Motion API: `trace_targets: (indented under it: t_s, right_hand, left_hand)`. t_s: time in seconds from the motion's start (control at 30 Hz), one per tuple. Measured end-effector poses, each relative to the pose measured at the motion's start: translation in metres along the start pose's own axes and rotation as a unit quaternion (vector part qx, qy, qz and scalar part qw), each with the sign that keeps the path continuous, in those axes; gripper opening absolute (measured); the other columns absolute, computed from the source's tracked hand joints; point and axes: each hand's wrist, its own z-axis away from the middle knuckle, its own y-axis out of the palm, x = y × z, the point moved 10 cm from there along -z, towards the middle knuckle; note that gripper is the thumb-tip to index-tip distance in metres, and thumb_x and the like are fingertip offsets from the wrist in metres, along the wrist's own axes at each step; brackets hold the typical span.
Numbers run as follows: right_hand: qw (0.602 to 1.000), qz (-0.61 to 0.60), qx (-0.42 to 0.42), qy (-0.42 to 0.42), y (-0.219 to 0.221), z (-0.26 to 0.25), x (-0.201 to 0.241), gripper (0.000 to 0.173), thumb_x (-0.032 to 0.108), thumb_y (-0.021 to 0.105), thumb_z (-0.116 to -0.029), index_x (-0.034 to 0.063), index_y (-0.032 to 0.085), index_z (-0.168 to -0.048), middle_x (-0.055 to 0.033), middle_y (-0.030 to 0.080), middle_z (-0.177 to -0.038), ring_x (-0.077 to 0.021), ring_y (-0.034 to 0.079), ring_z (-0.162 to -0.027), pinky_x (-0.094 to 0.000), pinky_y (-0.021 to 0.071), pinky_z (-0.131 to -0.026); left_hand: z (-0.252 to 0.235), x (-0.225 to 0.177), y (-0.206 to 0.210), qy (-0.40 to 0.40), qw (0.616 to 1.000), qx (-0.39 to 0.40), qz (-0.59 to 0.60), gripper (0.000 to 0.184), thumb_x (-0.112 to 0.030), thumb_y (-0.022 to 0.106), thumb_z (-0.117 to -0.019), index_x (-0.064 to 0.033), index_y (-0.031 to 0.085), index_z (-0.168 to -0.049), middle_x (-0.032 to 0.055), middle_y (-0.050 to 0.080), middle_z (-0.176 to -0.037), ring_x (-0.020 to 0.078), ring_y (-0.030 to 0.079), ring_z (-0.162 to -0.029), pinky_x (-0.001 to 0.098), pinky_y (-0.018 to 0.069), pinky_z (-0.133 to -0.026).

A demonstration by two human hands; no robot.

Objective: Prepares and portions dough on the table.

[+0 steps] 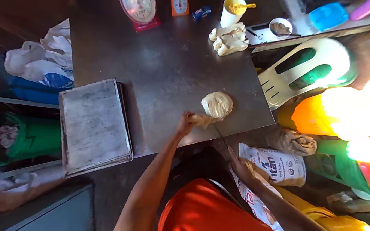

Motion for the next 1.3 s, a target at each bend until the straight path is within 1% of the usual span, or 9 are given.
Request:
trace_targets:
  t_s: [0.1,0.2,0.33,0.47,0.67,0.9,1.13,1.2,1.3]
  right_hand:
    - [0.987,-0.051,-0.142,-0.051,-0.027,0.001,0.019,0.049,0.023,0.048,-0.1066,-0.0002,0.047,-0.15,-0.022,0.073,-0.107,-0.0347,0.074,-0.082,-0.0539,0.0613,-0.075]
    - [0.976,-0.092,-0.189,-0.06,-0.07,-0.072,0.072,0.038,0.031,0.053,-0.1057,0.003,0.07,-0.124,-0.0138,0.075,-0.102,-0.027,0.074,-0.09,-0.0473,0.0602,-0.084]
    - [0.973,-0.208,-0.095,-0.026,-0.061,-0.174,0.128,0.043,0.034,0.065,-0.0972,0.0034,0.067,-0.127,-0.0151,0.072,-0.114,-0.0262,0.069,-0.106,-0.0459,0.0551,-0.098]
    - [0.966,-0.248,-0.015,-0.066,-0.095,-0.198,0.154,0.033,0.029,0.07,-0.0897,0.0064,0.069,-0.114,-0.0113,0.071,-0.106,-0.0225,0.069,-0.1,-0.0447,0.0564,-0.092]
    - [0.936,-0.302,-0.142,-0.112,-0.269,-0.243,0.1,0.028,0.02,0.072,-0.0903,0.0024,0.072,-0.112,-0.0105,0.072,-0.104,-0.0154,0.068,-0.096,-0.035,0.0572,-0.088]
    - [0.936,-0.168,-0.288,-0.112,-0.411,-0.355,0.005,0.023,0.021,0.065,-0.098,0.0042,0.068,-0.114,-0.0132,0.069,-0.106,-0.0221,0.068,-0.093,-0.0449,0.0583,-0.084]
    - [0.932,-0.14,-0.324,-0.088,-0.39,-0.457,-0.077,0.032,0.021,0.07,-0.0956,0.0023,0.072,-0.122,-0.0178,0.07,-0.12,-0.0294,0.068,-0.111,-0.0486,0.054,-0.101]
    - [0.934,-0.168,-0.313,-0.037,-0.386,-0.425,-0.066,0.037,0.028,0.058,-0.1036,0.0074,0.065,-0.133,-0.0127,0.071,-0.123,-0.023,0.07,-0.107,-0.0452,0.0568,-0.096]
    - [0.942,-0.211,-0.258,-0.018,-0.328,-0.338,-0.027,0.036,0.026,0.038,-0.1086,0.0053,0.057,-0.131,-0.0097,0.07,-0.095,-0.0196,0.068,-0.073,-0.0429,0.0605,-0.066]
  left_hand:
    - [0.027,0.024,-0.008,-0.014,0.999,-0.023,0.04,0.057,-0.016,0.079,-0.0866,-0.0029,0.053,-0.136,0.0207,0.059,-0.13,0.0307,0.065,-0.113,0.0485,0.056,-0.096]
    - [0.019,0.036,-0.004,-0.044,0.998,-0.011,0.035,0.09,-0.013,0.077,-0.0868,-0.0083,0.024,-0.16,0.0217,0.058,-0.139,0.0334,0.062,-0.124,0.0513,0.0509,-0.106]
    - [0.004,0.035,0.005,-0.078,0.993,0.058,-0.074,0.068,-0.018,0.078,-0.0844,-0.0027,0.051,-0.145,0.0233,0.056,-0.142,0.0374,0.055,-0.131,0.0536,0.0438,-0.112]
    - [-0.003,0.014,-0.02,-0.117,0.993,0.026,0.005,0.057,-0.012,0.08,-0.0804,-0.0015,0.058,-0.133,0.0188,0.067,-0.122,0.0288,0.067,-0.111,0.0489,0.0551,-0.099]
    - [-0.118,-0.115,-0.029,0.012,0.994,0.004,0.106,0.059,-0.029,0.084,-0.0844,-0.0033,0.06,-0.132,0.0112,0.069,-0.121,0.0178,0.068,-0.11,0.0379,0.0578,-0.097]
    - [-0.3,-0.209,0.013,0.089,0.992,-0.034,0.079,0.043,-0.015,0.081,-0.0854,-0.0103,0.064,-0.124,0.0103,0.061,-0.127,0.0192,0.066,-0.108,0.0397,0.0606,-0.089]
    - [-0.393,-0.18,0.044,0.124,0.982,-0.084,-0.118,0.052,-0.003,0.063,-0.0916,-0.0133,0.059,-0.142,0.015,0.06,-0.134,0.033,0.058,-0.122,0.0488,0.0509,-0.102]
    - [-0.376,-0.174,0.022,0.099,0.986,-0.079,-0.105,0.051,-0.008,0.06,-0.0969,-0.0106,0.052,-0.147,0.0172,0.057,-0.138,0.0295,0.061,-0.122,0.0448,0.0547,-0.102]
    - [-0.3,-0.125,0.003,0.047,0.998,-0.011,-0.034,0.042,-0.022,0.062,-0.1003,-0.0081,0.058,-0.14,0.0117,0.065,-0.132,0.0202,0.067,-0.116,0.0417,0.0569,-0.1]
